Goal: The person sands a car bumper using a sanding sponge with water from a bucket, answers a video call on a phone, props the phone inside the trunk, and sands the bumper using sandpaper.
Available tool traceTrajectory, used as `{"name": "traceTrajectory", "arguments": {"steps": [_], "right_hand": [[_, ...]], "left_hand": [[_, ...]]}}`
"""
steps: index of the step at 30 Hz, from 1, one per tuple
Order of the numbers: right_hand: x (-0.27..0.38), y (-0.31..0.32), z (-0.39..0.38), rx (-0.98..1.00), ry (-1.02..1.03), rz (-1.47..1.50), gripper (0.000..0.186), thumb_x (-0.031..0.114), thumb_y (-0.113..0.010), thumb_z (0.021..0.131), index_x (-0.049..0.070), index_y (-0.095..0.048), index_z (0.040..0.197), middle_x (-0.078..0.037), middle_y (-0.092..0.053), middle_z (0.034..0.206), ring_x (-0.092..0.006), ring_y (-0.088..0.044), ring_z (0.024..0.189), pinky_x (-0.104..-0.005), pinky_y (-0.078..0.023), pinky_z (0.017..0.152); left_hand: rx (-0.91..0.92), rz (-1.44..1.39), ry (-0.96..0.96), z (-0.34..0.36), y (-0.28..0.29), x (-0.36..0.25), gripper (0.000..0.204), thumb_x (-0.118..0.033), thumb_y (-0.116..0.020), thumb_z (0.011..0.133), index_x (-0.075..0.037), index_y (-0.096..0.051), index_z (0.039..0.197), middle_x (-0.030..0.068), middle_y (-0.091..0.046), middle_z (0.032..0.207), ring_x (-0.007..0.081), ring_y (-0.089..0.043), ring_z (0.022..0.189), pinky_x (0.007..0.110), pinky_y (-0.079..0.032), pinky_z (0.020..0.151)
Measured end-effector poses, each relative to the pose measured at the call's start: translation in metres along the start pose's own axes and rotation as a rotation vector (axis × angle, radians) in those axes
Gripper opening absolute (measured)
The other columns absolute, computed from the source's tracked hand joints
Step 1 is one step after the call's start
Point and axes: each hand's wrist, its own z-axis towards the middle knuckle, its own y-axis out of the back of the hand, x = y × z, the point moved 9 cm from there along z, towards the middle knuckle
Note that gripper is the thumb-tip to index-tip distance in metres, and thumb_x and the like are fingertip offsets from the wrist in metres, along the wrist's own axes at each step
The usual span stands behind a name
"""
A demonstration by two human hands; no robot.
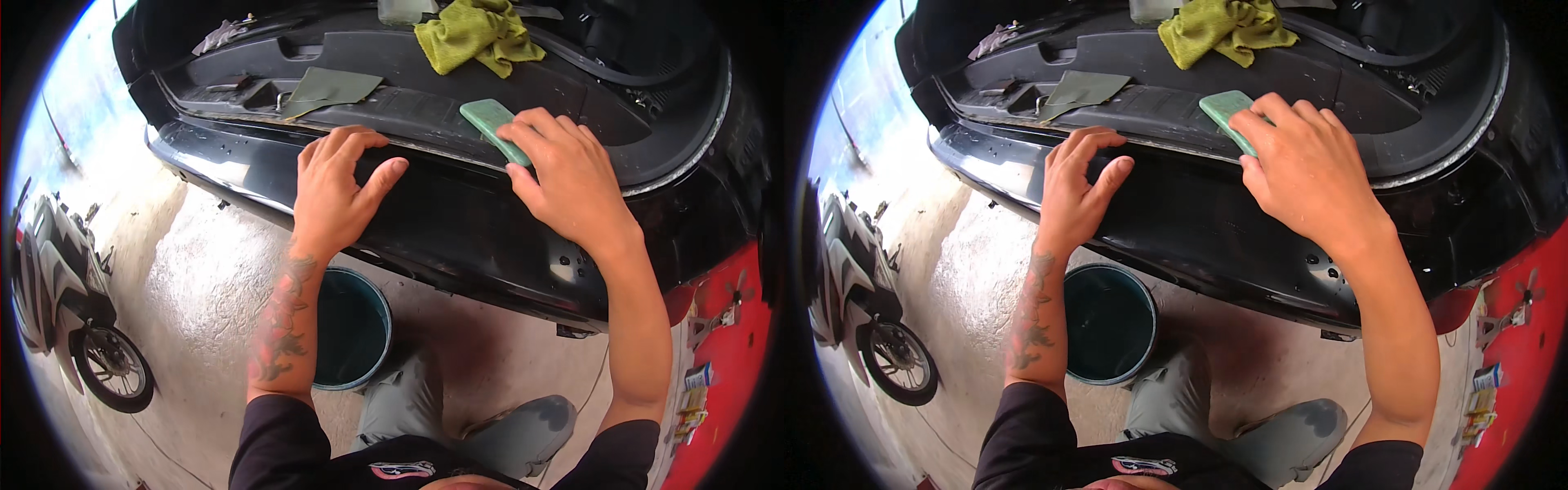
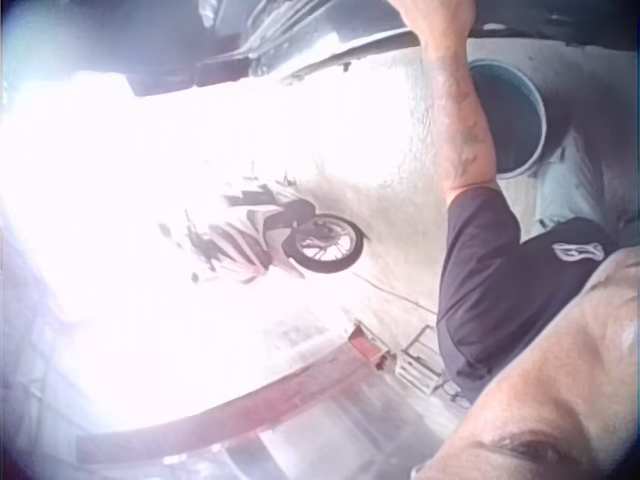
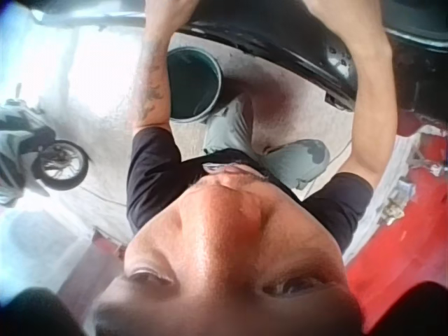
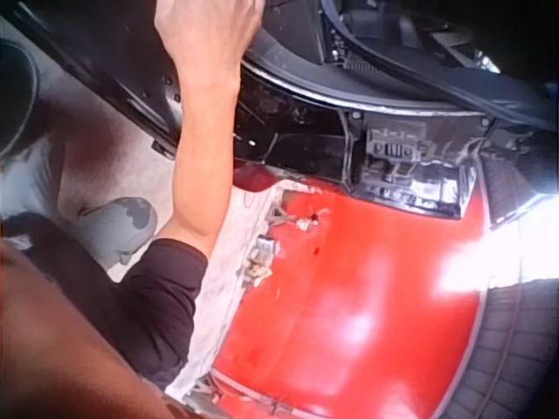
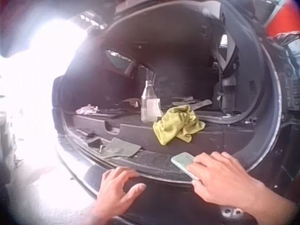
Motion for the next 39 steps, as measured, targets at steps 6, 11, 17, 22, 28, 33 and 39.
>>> {"name": "traceTrajectory", "arguments": {"steps": [6, 11, 17, 22, 28, 33, 39], "right_hand": [[-0.010, 0.002, 0.002, 0.017, -0.016, -0.065, 0.030, 0.011, -0.070, 0.081, 0.008, -0.065, 0.110, -0.007, -0.062, 0.111, -0.0269, -0.059, 0.101, -0.0409, -0.047, 0.088], [0.003, 0.025, -0.017, -0.049, -0.027, -0.029, 0.043, 0.011, -0.073, 0.079, 0.009, -0.064, 0.121, -0.011, -0.055, 0.130, -0.0306, -0.055, 0.115, -0.0422, -0.046, 0.093], [0.025, 0.057, -0.038, -0.036, 0.001, 0.045, 0.049, 0.011, -0.074, 0.079, 0.009, -0.062, 0.127, -0.013, -0.051, 0.137, -0.0329, -0.053, 0.120, -0.0434, -0.045, 0.095], [0.030, 0.060, -0.046, 0.017, 0.002, 0.111, 0.048, 0.010, -0.074, 0.078, 0.008, -0.064, 0.125, -0.013, -0.052, 0.135, -0.0329, -0.054, 0.118, -0.0430, -0.046, 0.095], [0.031, 0.060, -0.054, 0.010, 0.007, 0.154, 0.047, 0.008, -0.074, 0.077, 0.007, -0.065, 0.123, -0.012, -0.053, 0.133, -0.0328, -0.056, 0.115, -0.0431, -0.046, 0.095], [0.021, 0.062, -0.061, -0.011, -0.035, 0.178, 0.046, 0.007, -0.074, 0.078, 0.007, -0.064, 0.123, -0.013, -0.054, 0.133, -0.0320, -0.056, 0.117, -0.0431, -0.046, 0.097], [0.013, 0.060, -0.066, -0.014, -0.048, 0.188, 0.046, 0.007, -0.073, 0.078, 0.007, -0.064, 0.123, -0.013, -0.054, 0.132, -0.0319, -0.057, 0.116, -0.0431, -0.046, 0.097]], "left_hand": [[-0.035, -0.077, 0.031, 0.001, 0.001, 0.000, 0.030, -0.029, -0.075, 0.089, -0.007, -0.069, 0.109, 0.0102, -0.068, 0.119, 0.0311, -0.060, 0.117, 0.039, -0.042, 0.103], [-0.117, -0.384, 0.084, 0.007, 0.007, 0.016, 0.024, -0.016, -0.079, 0.085, -0.004, -0.071, 0.105, 0.0106, -0.072, 0.105, 0.0228, -0.068, 0.100, 0.033, -0.049, 0.094], [-0.153, 0.107, -0.058, 0.050, 0.048, 0.045, 0.033, -0.024, -0.077, 0.085, -0.006, -0.072, 0.111, 0.0107, -0.070, 0.112, 0.0279, -0.064, 0.110, 0.037, -0.046, 0.097], [0.077, 0.322, -0.101, 0.081, 0.020, 0.050, 0.037, -0.032, -0.075, 0.086, -0.008, -0.073, 0.115, 0.0120, -0.070, 0.114, 0.0330, -0.064, 0.112, 0.040, -0.048, 0.096], [0.309, 0.220, -0.018, 0.099, 0.001, 0.067, 0.030, -0.035, -0.069, 0.086, -0.011, -0.078, 0.102, 0.0127, -0.075, 0.096, 0.0328, -0.071, 0.092, 0.042, -0.052, 0.089], [0.156, 0.041, 0.023, 0.120, 0.014, 0.085, 0.025, -0.025, -0.062, 0.089, -0.006, -0.076, 0.098, 0.0148, -0.074, 0.088, 0.0324, -0.071, 0.087, 0.039, -0.054, 0.081], [0.008, -0.196, 0.065, 0.145, 0.041, 0.108, 0.027, -0.025, -0.060, 0.095, -0.002, -0.070, 0.106, 0.0097, -0.073, 0.085, 0.0152, -0.070, 0.074, 0.030, -0.053, 0.072]]}}
